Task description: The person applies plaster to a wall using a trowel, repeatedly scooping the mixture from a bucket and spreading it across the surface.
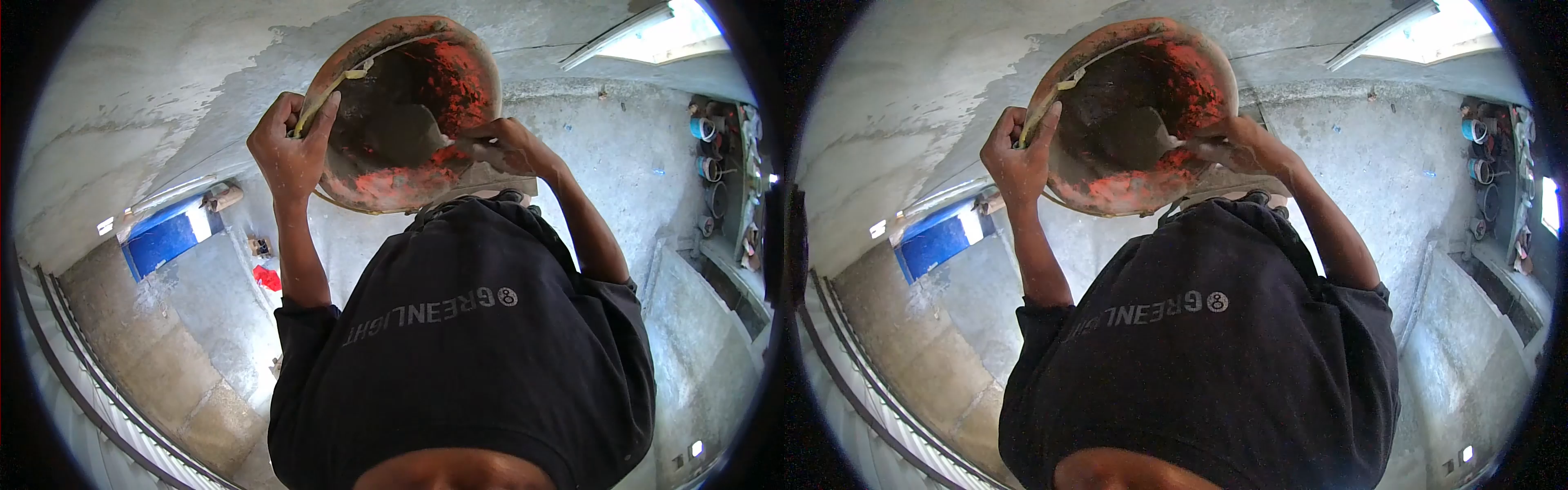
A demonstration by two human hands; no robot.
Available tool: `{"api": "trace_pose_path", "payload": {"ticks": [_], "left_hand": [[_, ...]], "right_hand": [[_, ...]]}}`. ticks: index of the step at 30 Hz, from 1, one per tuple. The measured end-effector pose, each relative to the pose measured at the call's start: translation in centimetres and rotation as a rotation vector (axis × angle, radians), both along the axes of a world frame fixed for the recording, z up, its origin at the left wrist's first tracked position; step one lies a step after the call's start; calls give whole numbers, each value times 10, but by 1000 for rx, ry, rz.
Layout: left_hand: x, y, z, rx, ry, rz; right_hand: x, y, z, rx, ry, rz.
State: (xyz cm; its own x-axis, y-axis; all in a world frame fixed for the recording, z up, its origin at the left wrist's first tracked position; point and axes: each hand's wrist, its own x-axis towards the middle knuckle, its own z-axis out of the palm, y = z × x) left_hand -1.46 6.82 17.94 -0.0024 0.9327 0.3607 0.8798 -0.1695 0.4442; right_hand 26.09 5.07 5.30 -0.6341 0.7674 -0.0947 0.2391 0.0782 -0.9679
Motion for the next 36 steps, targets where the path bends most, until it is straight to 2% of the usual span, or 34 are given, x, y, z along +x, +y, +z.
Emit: {"api": "trace_pose_path", "payload": {"ticks": [1, 5, 7, 8, 10, 13, 17, 19, 20, 22, 23, 25, 28, 30, 31, 32, 34, 35, 36], "left_hand": [[0, -1, 0, -4, -17, 18], [3, 2, -1, 23, -30, -6], [5, 3, -1, 23, -31, -16], [6, 3, 0, 24, -28, -21], [8, 3, 2, 7, -44, -23], [13, 3, 8, -44, -97, -35], [20, 7, 16, -69, -96, -116], [24, 9, 18, -86, -104, -117], [25, 10, 20, -103, -112, -117], [23, 11, 17, -107, -112, -111], [21, 12, 14, -111, -115, -101], [16, 14, 9, -112, -138, -46], [5, 18, -1, -133, -208, 108], [-7, 21, -15, -151, -303, 211], [-12, 21, -23, -124, -347, 221], [-13, 21, -28, -118, -325, 257], [-18, 15, -46, -123, -309, 319], [-19, 13, -58, -129, -315, 342], [-15, 11, -65, -109, -377, 353]], "right_hand": [[0, -1, -5, 69, 1, -79], [-11, -1, -16, 181, -11, -83], [-19, -1, -19, 257, -296, -45], [-22, 0, -14, 255, -298, -48], [-26, 1, 3, 83, -305, -33], [-30, 0, 10, 55, -344, -17], [-28, 0, -43, 229, -422, -22], [-25, 2, -49, 309, -356, -36], [-24, 5, -33, 311, -354, -37], [-18, 10, -1, 188, -168, 6], [-16, 8, -1, 192, -166, 6], [-12, 10, -7, 123, 17, 28], [-3, 9, -10, 74, -57, 11], [7, 9, -3, -104, 5, -116], [14, 16, -1, -8, -71, -105], [18, 24, 21, -146, -86, -93], [35, 38, -5, -135, 88, -141], [40, 50, 13, -207, 90, -141], [42, 61, 24, -146, 114, -169]]}}
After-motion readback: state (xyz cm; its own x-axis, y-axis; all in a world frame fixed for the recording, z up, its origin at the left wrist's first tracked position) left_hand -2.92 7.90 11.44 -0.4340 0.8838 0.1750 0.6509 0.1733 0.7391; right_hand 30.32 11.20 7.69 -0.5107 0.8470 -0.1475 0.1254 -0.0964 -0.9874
